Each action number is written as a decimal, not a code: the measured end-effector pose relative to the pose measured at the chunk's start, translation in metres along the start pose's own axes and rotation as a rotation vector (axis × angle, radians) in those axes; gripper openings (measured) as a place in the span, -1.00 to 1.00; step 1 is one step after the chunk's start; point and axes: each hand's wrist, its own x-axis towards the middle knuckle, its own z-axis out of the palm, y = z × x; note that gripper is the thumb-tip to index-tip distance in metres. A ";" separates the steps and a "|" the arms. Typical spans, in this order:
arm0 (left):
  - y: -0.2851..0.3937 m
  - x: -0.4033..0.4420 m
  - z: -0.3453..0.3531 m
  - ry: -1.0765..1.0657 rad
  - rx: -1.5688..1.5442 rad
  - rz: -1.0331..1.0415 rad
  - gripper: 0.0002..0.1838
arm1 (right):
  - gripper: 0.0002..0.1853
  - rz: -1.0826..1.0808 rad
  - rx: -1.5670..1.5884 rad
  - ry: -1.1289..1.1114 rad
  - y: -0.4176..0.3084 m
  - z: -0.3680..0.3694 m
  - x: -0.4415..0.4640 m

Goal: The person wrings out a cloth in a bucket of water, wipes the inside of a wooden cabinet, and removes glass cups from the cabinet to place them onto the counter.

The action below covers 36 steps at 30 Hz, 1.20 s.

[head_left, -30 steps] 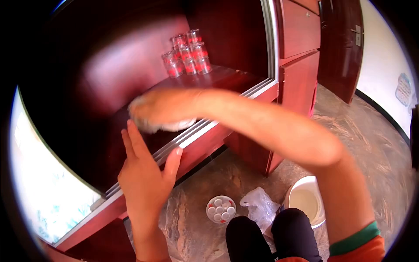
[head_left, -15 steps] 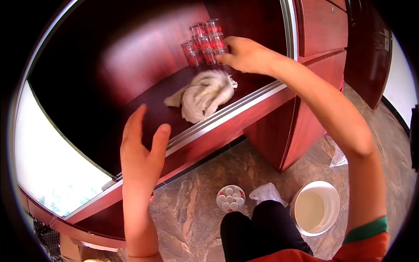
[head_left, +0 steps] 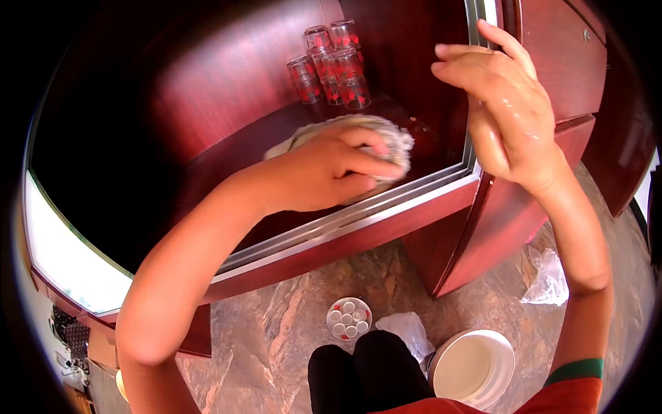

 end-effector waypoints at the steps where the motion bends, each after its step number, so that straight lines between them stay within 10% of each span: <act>1: 0.001 0.013 0.002 -0.017 -0.126 -0.016 -0.69 | -0.61 0.015 0.057 0.023 0.002 0.000 -0.003; 6: 0.000 0.057 0.018 0.115 -0.343 0.068 -0.72 | -0.64 0.063 0.216 0.019 0.007 -0.007 -0.009; 15: -0.020 0.060 0.028 0.031 0.489 -0.125 -0.79 | -0.65 0.056 0.219 -0.069 0.003 -0.007 -0.005; 21: -0.020 0.050 0.007 0.062 -0.110 -0.065 -0.70 | -0.68 -0.012 0.191 -0.049 0.009 -0.003 -0.012; 25: -0.016 0.064 0.021 0.086 0.029 0.145 -0.70 | -0.68 -0.004 0.174 -0.055 0.009 -0.004 -0.011; 36: -0.083 0.082 0.037 0.015 0.244 -0.228 -0.64 | -0.70 0.019 0.076 -0.013 0.005 0.002 -0.008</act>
